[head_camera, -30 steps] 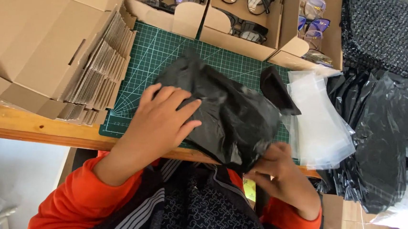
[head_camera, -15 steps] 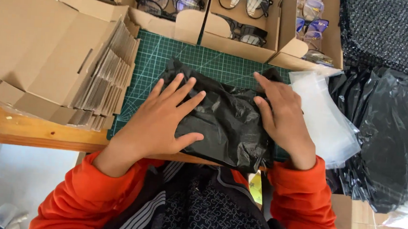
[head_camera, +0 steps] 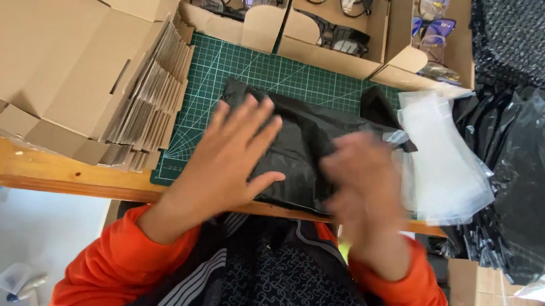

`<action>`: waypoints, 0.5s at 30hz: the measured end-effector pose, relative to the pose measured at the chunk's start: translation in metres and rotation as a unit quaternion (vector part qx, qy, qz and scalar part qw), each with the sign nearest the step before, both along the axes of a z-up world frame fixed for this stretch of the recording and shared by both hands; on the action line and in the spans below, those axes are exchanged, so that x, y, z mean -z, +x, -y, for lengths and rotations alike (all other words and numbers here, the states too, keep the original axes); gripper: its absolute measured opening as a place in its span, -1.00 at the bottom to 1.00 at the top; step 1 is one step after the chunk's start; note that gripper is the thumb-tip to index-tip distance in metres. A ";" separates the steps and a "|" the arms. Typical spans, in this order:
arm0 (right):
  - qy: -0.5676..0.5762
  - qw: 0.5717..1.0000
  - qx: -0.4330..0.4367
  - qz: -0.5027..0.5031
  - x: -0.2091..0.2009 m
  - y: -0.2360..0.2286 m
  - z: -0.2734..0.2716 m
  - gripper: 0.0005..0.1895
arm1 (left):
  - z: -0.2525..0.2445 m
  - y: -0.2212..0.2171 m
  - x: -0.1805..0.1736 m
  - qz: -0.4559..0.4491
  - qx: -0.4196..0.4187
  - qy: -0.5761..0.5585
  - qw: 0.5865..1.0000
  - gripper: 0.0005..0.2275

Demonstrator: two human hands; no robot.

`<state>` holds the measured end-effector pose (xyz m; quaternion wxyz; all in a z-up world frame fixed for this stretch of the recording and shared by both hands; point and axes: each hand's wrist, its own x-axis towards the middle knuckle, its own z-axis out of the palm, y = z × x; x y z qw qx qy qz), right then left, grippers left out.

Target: The person wipes sunglasses with a cloth, places them in a plastic bag, wraps the bag in bubble wrap, and then packs the bundle into a small cardboard box before placing it into a larger black shipping bag.

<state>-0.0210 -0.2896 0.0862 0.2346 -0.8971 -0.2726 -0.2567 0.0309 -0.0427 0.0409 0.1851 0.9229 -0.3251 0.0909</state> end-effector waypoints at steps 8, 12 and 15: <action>-0.105 0.972 -0.100 -0.183 0.022 0.004 -0.005 -0.36 | -0.011 -0.016 0.002 -0.007 0.050 -0.012 0.999 -0.26; -0.075 0.977 -0.061 -0.191 0.015 -0.006 0.004 -0.40 | -0.027 -0.014 0.002 -0.065 0.081 -0.005 0.995 -0.04; -0.070 0.989 -0.054 -0.119 0.021 -0.013 0.001 -0.39 | -0.027 -0.015 0.008 -0.063 0.092 -0.005 0.994 -0.02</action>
